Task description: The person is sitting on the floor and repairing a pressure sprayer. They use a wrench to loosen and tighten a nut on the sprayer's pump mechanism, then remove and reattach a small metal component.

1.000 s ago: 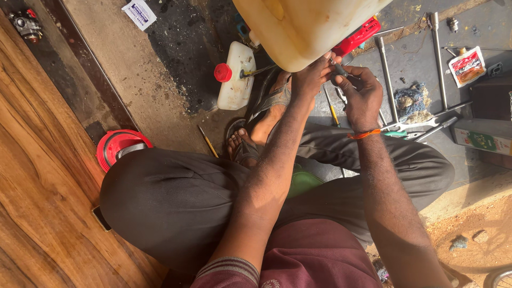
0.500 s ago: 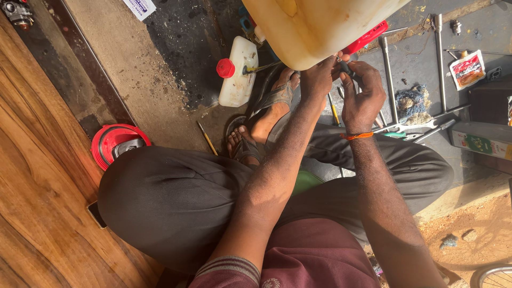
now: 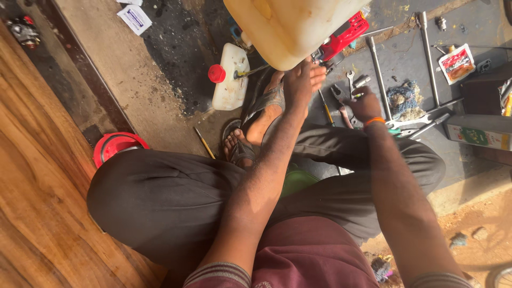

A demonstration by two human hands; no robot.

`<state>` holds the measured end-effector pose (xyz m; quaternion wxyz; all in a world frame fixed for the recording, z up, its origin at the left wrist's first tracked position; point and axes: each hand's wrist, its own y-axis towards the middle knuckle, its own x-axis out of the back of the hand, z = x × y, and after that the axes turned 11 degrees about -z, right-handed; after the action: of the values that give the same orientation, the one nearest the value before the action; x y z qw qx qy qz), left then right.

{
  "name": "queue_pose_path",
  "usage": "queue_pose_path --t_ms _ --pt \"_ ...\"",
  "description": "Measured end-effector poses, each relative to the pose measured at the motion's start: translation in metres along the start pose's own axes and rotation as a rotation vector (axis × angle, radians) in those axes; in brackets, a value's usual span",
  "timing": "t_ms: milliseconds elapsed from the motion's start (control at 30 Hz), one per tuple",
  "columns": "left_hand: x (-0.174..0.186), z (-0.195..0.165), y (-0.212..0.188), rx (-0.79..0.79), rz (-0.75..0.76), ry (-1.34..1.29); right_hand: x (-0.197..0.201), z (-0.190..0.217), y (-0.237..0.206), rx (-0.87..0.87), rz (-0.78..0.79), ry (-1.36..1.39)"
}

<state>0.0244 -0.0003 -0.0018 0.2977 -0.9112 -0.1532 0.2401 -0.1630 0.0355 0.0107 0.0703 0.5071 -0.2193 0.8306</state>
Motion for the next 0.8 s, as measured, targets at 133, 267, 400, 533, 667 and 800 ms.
queue_pose_path --t_ms 133,267,400,533,667,800 --pt "-0.004 0.014 -0.023 -0.065 -0.108 0.333 -0.012 0.019 -0.011 0.187 -0.022 -0.554" --pt "0.006 0.027 -0.042 -0.168 -0.03 0.711 -0.005 0.024 -0.013 0.3 -0.04 -0.589" --pt "0.02 0.033 -0.053 -0.34 0.085 0.945 0.011 0.024 -0.028 0.39 -0.193 -0.333" --pt "0.035 0.017 -0.057 -0.867 0.253 1.013 0.039 0.024 -0.05 0.602 -0.182 0.068" --pt "0.053 -0.024 -0.051 -0.462 0.774 0.885 0.06 0.029 -0.05 0.562 0.185 0.458" --pt "0.072 -0.042 -0.061 0.473 0.869 0.552 0.057 0.044 -0.035 0.46 0.461 0.738"
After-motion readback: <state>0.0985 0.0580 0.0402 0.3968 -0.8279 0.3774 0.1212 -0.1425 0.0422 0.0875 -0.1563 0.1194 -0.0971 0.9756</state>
